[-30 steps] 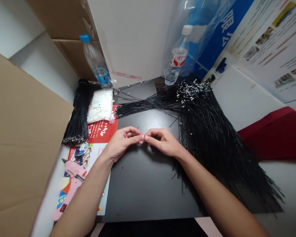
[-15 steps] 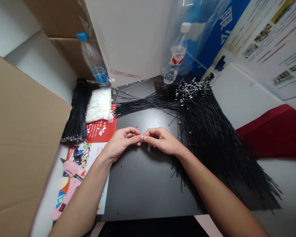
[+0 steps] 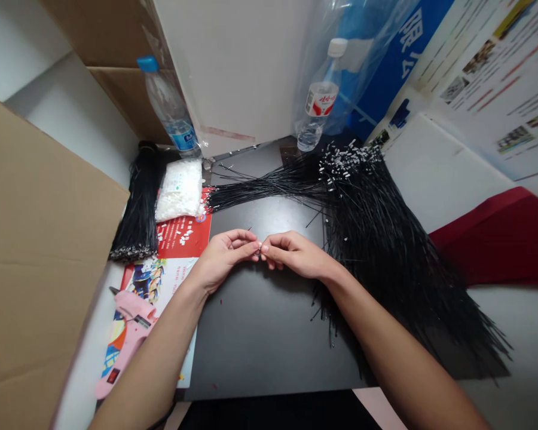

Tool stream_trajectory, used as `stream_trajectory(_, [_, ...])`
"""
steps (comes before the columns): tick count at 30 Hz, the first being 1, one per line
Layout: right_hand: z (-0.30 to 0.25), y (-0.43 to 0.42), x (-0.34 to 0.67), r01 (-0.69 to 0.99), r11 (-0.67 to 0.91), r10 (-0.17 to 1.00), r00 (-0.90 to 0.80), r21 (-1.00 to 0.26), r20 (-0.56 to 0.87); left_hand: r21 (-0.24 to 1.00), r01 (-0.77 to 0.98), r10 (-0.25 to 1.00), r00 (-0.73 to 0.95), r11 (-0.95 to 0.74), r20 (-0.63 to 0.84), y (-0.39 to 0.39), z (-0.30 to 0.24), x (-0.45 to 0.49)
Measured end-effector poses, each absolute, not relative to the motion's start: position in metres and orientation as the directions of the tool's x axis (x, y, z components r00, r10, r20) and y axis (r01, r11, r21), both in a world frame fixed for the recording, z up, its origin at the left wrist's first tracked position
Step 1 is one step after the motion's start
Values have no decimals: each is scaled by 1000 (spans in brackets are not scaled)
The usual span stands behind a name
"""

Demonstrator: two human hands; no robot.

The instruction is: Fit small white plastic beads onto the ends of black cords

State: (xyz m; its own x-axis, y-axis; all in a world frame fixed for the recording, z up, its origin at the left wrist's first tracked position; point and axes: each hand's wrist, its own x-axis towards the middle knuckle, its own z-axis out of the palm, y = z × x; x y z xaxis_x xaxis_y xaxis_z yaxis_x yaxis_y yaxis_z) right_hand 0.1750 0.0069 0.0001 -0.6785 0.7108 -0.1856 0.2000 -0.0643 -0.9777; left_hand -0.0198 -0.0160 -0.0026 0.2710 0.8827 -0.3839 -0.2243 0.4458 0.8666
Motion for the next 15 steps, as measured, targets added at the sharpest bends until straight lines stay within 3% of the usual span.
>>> stream_trajectory(8, [1,8,173,160,-147,705,-675,-976,-217,893,-200,901,257,404,-350,-16,-3,-21])
stream_trajectory(15, [-3,4,169,174,-125,786,-583,-977,-204,924,-185,939,145,335,-311,-18,2,-11])
